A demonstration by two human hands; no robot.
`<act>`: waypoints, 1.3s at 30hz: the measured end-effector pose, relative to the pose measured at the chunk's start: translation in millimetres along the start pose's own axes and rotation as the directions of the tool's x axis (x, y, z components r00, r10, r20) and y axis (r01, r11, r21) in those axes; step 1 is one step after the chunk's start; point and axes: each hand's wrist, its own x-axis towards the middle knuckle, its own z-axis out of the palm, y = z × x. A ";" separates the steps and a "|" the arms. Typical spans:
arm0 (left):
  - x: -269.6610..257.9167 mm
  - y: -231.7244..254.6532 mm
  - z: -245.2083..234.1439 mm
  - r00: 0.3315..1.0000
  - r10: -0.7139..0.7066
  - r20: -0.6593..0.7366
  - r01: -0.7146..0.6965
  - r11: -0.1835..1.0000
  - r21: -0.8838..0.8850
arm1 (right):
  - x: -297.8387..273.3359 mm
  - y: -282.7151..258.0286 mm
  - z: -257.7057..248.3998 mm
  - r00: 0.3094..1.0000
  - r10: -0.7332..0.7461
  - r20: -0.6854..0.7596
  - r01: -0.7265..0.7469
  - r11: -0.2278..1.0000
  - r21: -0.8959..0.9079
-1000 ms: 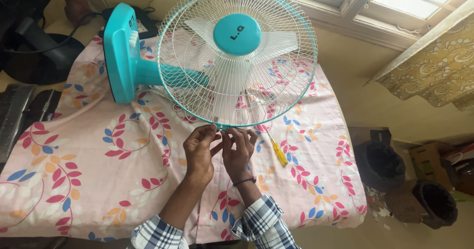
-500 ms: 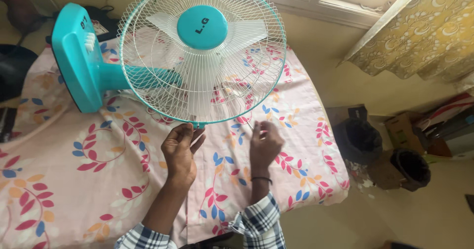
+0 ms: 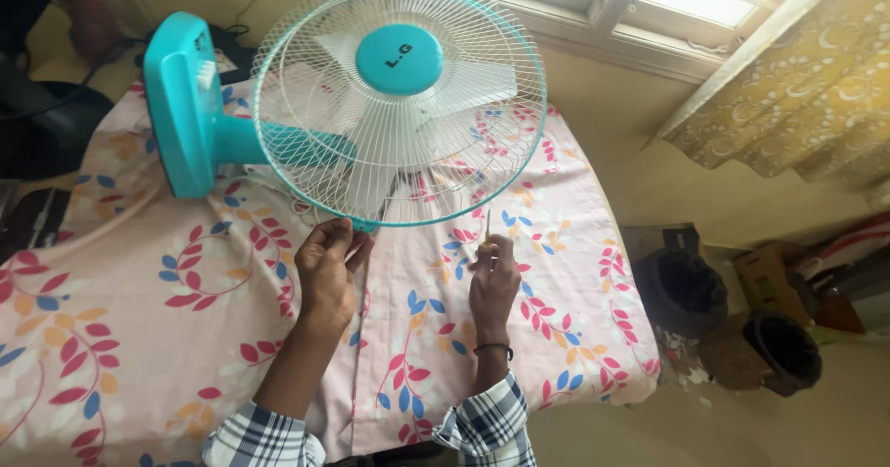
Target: The person assembles a teal LG table fan on a floral-patterned bedsheet. They attach the front wire cage to the fan head, align the mounting points, and then use a yellow screwdriver to tighten a screw at the bottom of the cage to secure it in place.
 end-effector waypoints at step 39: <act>83.9 25.4 37.1 0.940 0.326 0.105 -0.310 0.940 -0.142 | 28.3 -104.5 72.0 0.785 -0.616 -0.068 0.619 0.771 0.149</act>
